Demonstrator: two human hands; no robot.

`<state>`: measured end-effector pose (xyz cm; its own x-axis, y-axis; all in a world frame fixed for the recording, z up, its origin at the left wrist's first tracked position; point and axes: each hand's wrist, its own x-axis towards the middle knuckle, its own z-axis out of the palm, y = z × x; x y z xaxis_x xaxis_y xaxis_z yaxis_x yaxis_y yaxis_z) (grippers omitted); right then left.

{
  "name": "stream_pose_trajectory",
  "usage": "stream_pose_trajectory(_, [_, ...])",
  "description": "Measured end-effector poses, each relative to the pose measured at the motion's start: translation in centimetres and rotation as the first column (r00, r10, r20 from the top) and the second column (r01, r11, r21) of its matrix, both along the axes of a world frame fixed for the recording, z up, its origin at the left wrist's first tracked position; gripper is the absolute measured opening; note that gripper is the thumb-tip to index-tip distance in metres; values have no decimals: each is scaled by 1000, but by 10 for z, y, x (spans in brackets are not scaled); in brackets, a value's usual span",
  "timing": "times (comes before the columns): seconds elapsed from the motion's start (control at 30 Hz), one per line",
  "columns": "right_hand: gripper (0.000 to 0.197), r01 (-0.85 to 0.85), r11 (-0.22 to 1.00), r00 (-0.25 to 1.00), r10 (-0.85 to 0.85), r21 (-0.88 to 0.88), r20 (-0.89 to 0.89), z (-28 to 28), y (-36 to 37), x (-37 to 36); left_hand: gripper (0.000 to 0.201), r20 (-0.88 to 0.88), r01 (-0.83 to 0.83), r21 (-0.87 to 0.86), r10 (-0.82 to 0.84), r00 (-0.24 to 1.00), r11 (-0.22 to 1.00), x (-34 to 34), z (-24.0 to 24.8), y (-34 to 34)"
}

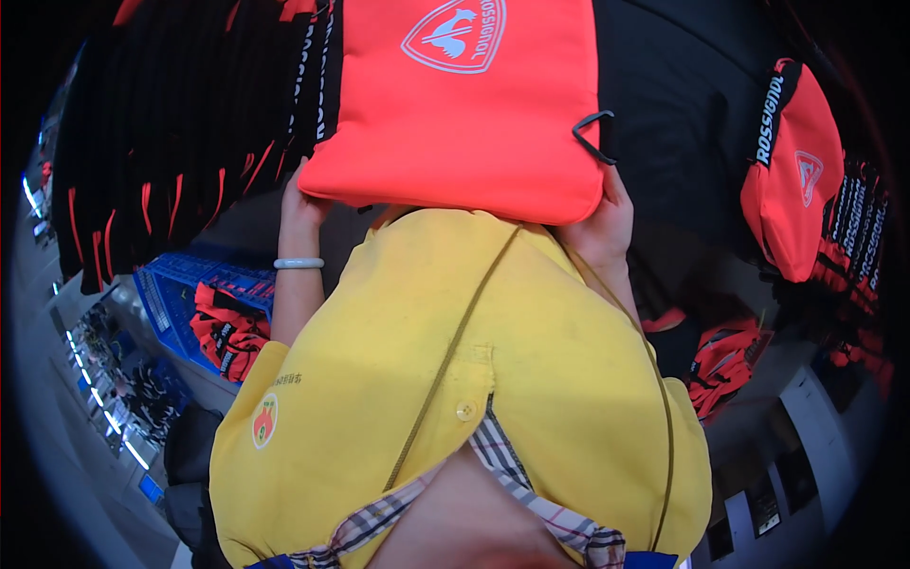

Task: Inspecting and checking zippers, straps, and interior of red and black backpacks at a factory.

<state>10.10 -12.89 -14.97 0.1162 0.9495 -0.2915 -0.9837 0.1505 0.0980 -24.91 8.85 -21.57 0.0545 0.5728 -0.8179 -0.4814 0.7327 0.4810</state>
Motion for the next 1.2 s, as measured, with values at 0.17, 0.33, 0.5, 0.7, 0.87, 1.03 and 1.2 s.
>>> stream_pose_trajectory(0.17, [47, 61, 995, 998, -60, 84, -19, 4, -3, 29, 33, -95, 70, 320, -42, 995, 945, 17, 61, -1])
stream_pose_trajectory(0.33, [47, 92, 995, 992, -95, 47, 86, 4, -10, 57, 34, 128, 160, 553, -273, 954, 817, 36, 118, 1])
stream_pose_trajectory(0.5, [42, 104, 983, 984, -123, 150, 127, -5, -14, 96, 41, 111, 248, 654, -415, 903, 714, 54, 151, -10])
stream_pose_trajectory(0.7, [52, 279, 960, 943, -274, 1, 189, 30, -10, 160, 78, -982, 966, 105, 126, 138, -236, 59, 191, -1])
stream_pose_trajectory(0.87, [43, 240, 961, 945, -263, 135, 192, 77, 12, 212, 25, -926, 887, 301, -331, 183, -351, 68, 192, 30])
stream_pose_trajectory(1.03, [66, 305, 943, 371, 10, -132, 929, 131, 59, 166, 20, -866, 791, 494, -124, 485, -359, 108, 204, 40])
stream_pose_trajectory(1.2, [73, 179, 958, 4, 227, -224, 974, 152, 64, 159, 25, -658, 645, 741, -392, 643, -185, 146, 206, 56])
